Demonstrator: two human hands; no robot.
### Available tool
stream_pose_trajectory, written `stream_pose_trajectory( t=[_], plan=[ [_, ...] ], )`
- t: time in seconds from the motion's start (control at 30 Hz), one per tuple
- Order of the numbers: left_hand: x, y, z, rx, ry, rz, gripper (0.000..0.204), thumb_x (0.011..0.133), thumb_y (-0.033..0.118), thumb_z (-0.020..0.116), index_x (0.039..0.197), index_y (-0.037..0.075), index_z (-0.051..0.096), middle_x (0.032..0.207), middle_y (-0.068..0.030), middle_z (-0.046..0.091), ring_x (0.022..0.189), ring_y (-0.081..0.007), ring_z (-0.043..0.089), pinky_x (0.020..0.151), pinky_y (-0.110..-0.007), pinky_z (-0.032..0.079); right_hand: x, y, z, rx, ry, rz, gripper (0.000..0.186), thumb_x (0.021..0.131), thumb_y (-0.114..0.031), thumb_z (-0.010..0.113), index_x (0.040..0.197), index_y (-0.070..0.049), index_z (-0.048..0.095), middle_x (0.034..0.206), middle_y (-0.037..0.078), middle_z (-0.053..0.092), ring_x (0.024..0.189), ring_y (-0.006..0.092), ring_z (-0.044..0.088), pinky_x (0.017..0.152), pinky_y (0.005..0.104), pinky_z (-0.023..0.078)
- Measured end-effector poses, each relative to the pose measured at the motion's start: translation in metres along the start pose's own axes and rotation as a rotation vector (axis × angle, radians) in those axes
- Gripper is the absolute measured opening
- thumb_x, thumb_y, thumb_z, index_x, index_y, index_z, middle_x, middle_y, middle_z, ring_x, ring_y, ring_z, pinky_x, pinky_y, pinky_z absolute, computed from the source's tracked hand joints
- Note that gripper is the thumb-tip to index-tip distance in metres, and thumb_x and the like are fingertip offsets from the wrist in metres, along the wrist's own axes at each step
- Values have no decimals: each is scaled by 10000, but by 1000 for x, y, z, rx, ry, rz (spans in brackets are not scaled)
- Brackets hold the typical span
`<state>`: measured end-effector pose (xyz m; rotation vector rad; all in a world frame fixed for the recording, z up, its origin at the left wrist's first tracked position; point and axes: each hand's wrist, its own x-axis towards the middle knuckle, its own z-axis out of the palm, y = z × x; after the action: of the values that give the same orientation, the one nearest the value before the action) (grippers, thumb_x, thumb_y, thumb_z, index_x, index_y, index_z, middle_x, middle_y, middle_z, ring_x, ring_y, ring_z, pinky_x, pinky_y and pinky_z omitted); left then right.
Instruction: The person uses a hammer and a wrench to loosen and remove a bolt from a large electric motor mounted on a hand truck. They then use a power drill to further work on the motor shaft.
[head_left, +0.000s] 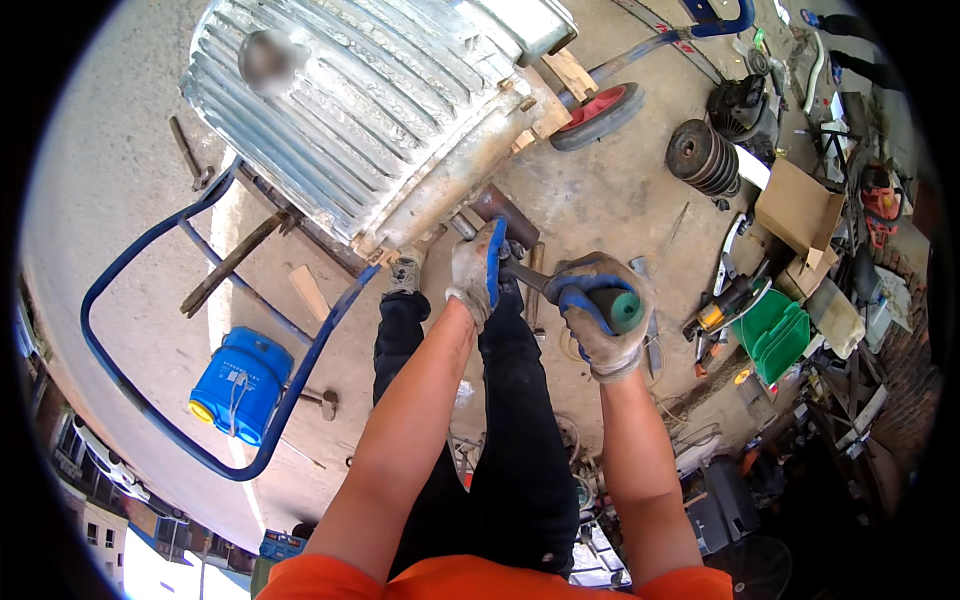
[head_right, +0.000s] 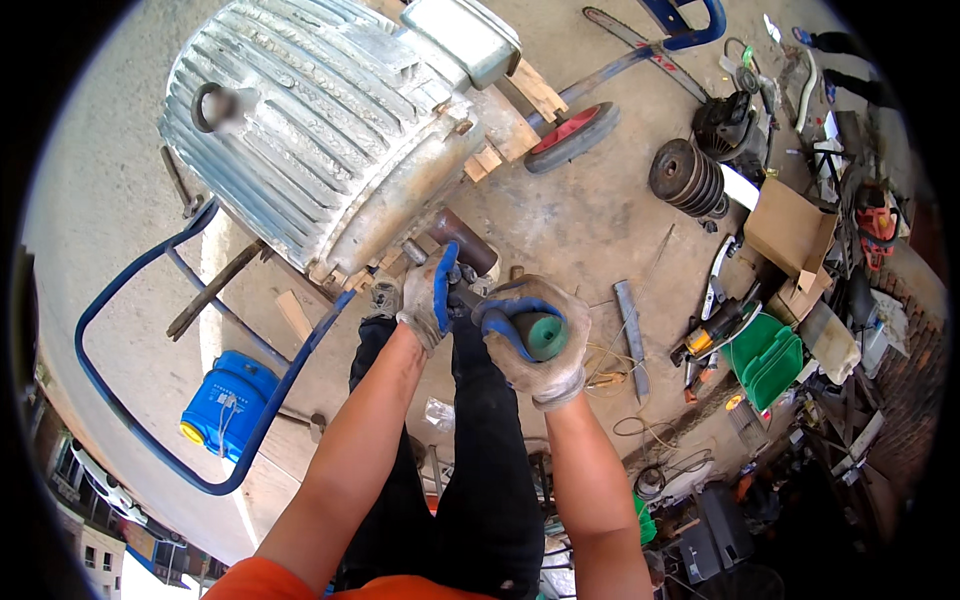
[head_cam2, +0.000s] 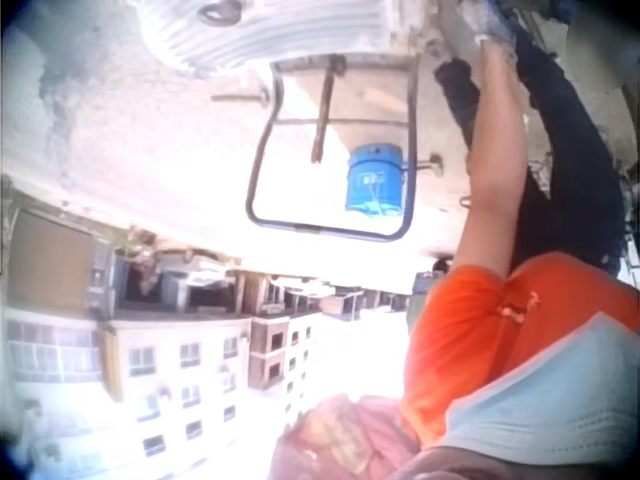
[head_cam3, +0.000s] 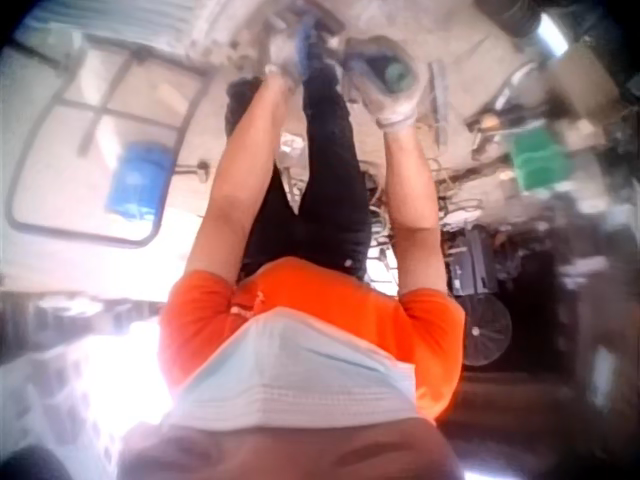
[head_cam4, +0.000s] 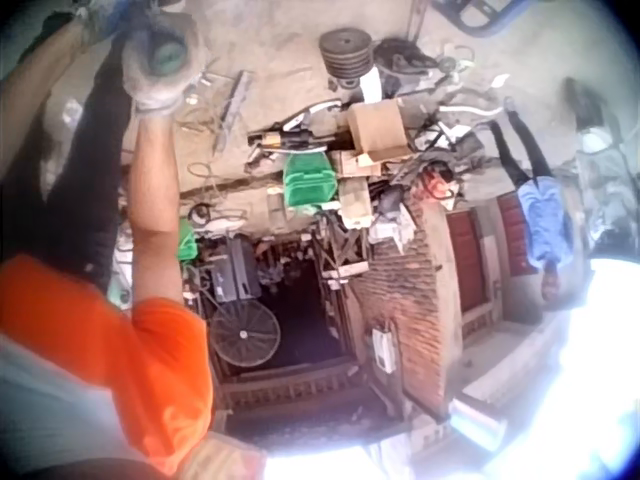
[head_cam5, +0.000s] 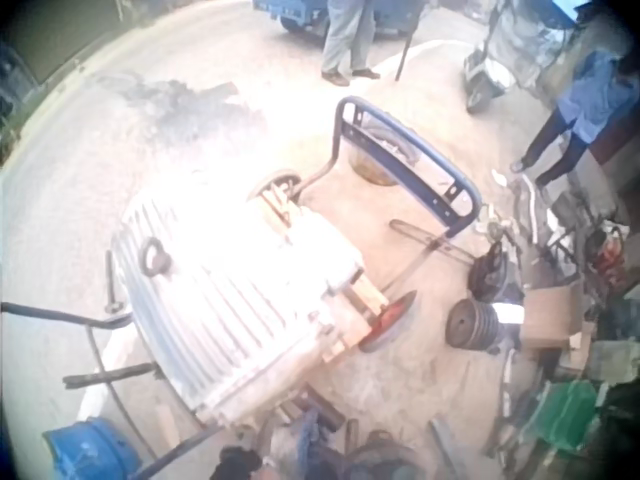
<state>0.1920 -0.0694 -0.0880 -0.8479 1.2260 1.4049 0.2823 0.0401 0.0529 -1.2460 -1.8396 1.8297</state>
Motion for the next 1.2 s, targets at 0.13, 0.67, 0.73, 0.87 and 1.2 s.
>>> stream_pose_trajectory(
  t=[0.13, 0.67, 0.73, 0.87, 1.2],
  plan=[
    [-3, 7, 12, 79, 77, 21, 265, 856, 282, 663, 778, 31, 629, 637, -47, 585, 479, -165, 555, 411, -298, 437, 6, -1, 0, 252, -13, 76, 94, 663, 39, 630, 754, 31, 606, 761, 116, 648, 703, 179, 627, 654, 287, 503],
    [-21, 8, 23, -21, 82, -108, 306, 882, 380, 639, 801, 89, 588, 705, -40, 617, 407, -119, 515, 367, -243, 390, 18, -5, -22, 262, 51, 340, 108, 748, 26, 632, 849, 48, 600, 843, 122, 653, 752, 151, 624, 709, 267, 508],
    [-35, 8, 32, 53, -112, -197, 319, 888, 416, 633, 894, 101, 581, 777, -36, 635, 505, -110, 555, 448, -275, 453, 6, -19, -35, 345, 60, 113, 96, 762, -11, 573, 855, 14, 572, 835, 149, 644, 737, 200, 618, 656, 317, 510],
    [-16, -21, 77, 55, -108, -162, 240, 904, 328, 636, 994, 108, 599, 828, -46, 613, 793, -164, 605, 710, -368, 514, 18, -15, -63, 353, 249, 105, 116, 731, 59, 610, 847, 51, 613, 789, 110, 666, 648, 140, 605, 626, 277, 506],
    [91, -36, 48, 221, -196, 347, 233, 917, 245, 595, 1076, 83, 541, 969, -46, 645, 832, -188, 603, 720, -307, 492, 75, 37, -47, 105, 67, -8, 127, 681, -3, 677, 802, 9, 641, 776, 97, 659, 699, 150, 627, 659, 277, 497]
  ],
)
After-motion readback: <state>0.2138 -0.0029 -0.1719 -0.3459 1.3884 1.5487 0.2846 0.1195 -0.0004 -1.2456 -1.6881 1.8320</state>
